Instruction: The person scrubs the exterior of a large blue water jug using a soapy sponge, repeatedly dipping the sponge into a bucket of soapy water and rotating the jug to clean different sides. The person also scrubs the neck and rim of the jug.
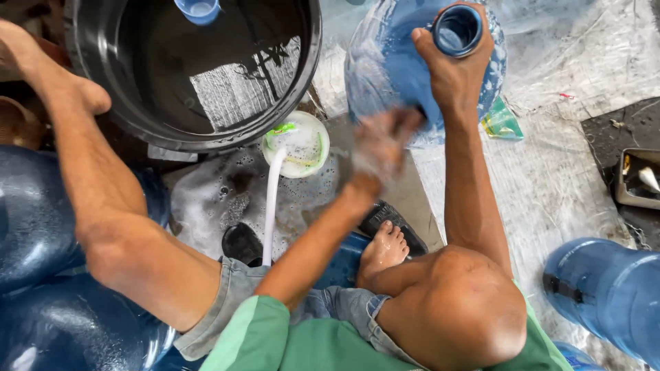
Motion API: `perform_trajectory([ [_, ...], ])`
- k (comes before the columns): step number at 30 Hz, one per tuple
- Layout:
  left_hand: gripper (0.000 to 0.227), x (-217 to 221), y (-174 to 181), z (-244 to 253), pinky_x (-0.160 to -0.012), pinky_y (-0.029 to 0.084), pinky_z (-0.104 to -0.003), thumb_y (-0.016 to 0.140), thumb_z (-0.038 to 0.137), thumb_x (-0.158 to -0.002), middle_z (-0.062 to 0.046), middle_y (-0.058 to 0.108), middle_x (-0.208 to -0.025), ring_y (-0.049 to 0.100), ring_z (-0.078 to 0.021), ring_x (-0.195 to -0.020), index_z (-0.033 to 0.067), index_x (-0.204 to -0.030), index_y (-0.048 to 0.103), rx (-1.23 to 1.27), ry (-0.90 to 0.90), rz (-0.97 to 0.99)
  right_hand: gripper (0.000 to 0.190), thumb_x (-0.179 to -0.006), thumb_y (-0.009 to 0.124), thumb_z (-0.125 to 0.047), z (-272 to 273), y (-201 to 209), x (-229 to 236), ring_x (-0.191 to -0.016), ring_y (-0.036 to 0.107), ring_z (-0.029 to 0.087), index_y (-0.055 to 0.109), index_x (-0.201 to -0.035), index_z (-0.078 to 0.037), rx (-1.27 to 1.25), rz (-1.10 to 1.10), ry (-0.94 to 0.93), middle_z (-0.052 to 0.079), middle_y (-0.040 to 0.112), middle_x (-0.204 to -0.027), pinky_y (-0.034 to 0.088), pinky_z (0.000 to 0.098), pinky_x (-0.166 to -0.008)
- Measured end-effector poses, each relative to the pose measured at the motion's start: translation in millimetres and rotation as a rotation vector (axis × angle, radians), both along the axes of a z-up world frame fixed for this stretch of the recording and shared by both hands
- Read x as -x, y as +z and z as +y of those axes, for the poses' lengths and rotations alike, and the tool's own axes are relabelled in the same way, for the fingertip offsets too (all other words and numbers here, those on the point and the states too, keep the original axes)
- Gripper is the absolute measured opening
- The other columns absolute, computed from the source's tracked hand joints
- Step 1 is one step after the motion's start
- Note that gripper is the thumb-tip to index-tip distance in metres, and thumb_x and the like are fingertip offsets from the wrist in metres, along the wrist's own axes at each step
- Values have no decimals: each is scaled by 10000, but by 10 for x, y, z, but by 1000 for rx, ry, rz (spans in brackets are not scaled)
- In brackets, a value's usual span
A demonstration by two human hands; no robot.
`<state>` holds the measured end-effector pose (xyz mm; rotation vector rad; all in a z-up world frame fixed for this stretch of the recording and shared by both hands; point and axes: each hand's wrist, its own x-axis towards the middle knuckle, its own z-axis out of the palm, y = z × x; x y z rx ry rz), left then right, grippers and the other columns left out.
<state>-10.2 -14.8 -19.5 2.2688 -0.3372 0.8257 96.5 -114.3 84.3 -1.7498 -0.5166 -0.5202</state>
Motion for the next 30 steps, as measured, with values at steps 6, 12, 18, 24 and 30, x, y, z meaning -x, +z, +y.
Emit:
perform_trajectory([
  [6,302,33,327,-143,-770,499,-345,567,218,-1002,-46,625,-1169,632,-197,-830,228,-1301,518,-199,94,-253,236,-795,763,-14,-173,-5,80,-736,558,127,554,-874,-90,-72,70,-28,29,583,-833,481,284,-696],
  [12,406,-146,294,130,-592,624,-207,533,264,-911,-200,318,-1151,627,-255,-850,-99,-1088,490,934,-110,233,194,-847,693,-77,-280,6,330,-836,556,218,536,-959,-68,-93,-49,124,85,561,-908,481,371,-752],
  [18,488,12,134,126,-878,464,-296,470,164,-1036,-86,492,-1271,452,-202,-1079,207,-1471,250,-173,59,-176,191,-811,698,-98,-456,-41,484,-863,578,218,553,-932,-69,-122,47,93,77,585,-911,472,377,-779],
  [24,404,-1202,660,142,-662,424,-476,580,66,-731,-153,551,-1002,566,-355,-830,81,-1132,539,-290,-235,-211,226,-786,749,-166,-431,1,794,-884,597,217,582,-880,-47,-99,78,323,99,607,-887,467,324,-843],
  [30,749,-872,662,-22,-1038,228,-436,735,158,-550,-44,461,-1265,465,-237,-1186,222,-1273,549,-467,-256,58,366,-788,730,-279,-588,-165,619,-948,596,218,545,-1000,-44,-174,49,46,121,622,-992,448,329,-899],
])
